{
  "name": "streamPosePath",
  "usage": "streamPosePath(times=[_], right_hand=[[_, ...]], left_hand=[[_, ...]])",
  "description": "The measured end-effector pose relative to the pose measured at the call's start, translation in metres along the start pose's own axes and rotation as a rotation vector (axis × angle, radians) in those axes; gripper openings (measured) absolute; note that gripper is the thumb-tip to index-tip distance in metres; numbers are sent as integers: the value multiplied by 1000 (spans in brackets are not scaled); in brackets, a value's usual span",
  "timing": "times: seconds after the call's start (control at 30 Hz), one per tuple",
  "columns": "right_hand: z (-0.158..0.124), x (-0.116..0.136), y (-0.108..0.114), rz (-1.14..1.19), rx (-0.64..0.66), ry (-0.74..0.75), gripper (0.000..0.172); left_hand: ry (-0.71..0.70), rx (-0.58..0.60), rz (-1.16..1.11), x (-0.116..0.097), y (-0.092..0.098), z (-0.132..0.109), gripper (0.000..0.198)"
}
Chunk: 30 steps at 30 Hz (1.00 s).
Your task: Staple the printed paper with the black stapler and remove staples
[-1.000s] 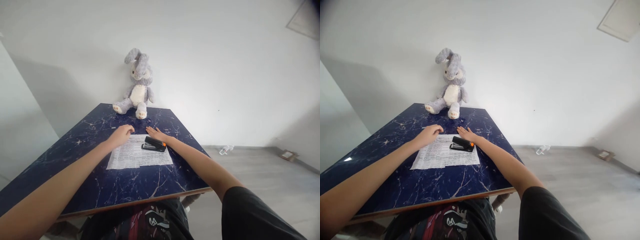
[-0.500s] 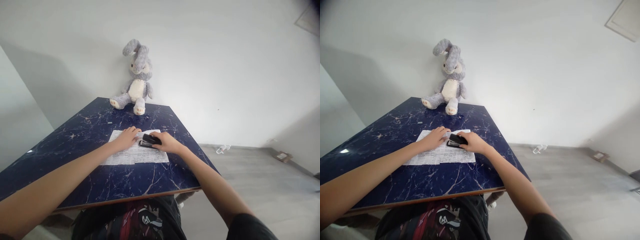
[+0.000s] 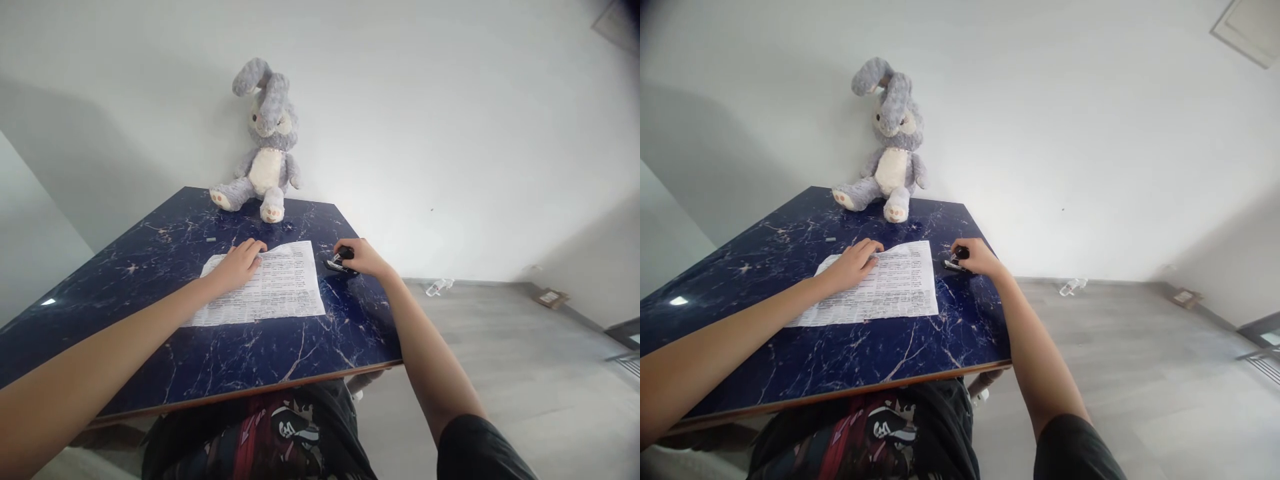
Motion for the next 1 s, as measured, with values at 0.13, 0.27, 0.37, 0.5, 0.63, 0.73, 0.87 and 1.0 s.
streamPosePath(times=[0.13,0.27,0.37,0.5,0.63,0.73,0.87,1.0], right_hand=[[4,14,-19,-33,94,89,37],[5,19,-32,18,153,125,35],[6,24,-33,60,139,137,29],[5,29,-31,127,147,150,32],[8,21,-37,51,155,58,45],[11,13,-47,-14,142,-30,58],[14,7,-52,-101,29,-128,60],[16,6,-55,-171,-41,-196,60]], left_hand=[[12,-13,-38,0,0,1,25],[37,-25,-78,-1,3,2,23],[47,-3,-82,-2,5,3,23],[18,36,-36,-7,7,3,29],[-150,37,-45,-40,8,2,35],[-264,124,-115,-77,-4,1,41],[-274,258,-132,-109,-30,2,55],[-272,310,-153,-116,-44,2,59]])
Point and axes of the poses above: each hand's wrist, its own z-axis towards the middle knuckle, its own y-axis out of the back of the hand, x = y × z, the point moved 6 cm from there along z, towards the middle knuckle, and after that the axes turned 9 degrees about z, right-handed, at the moved point
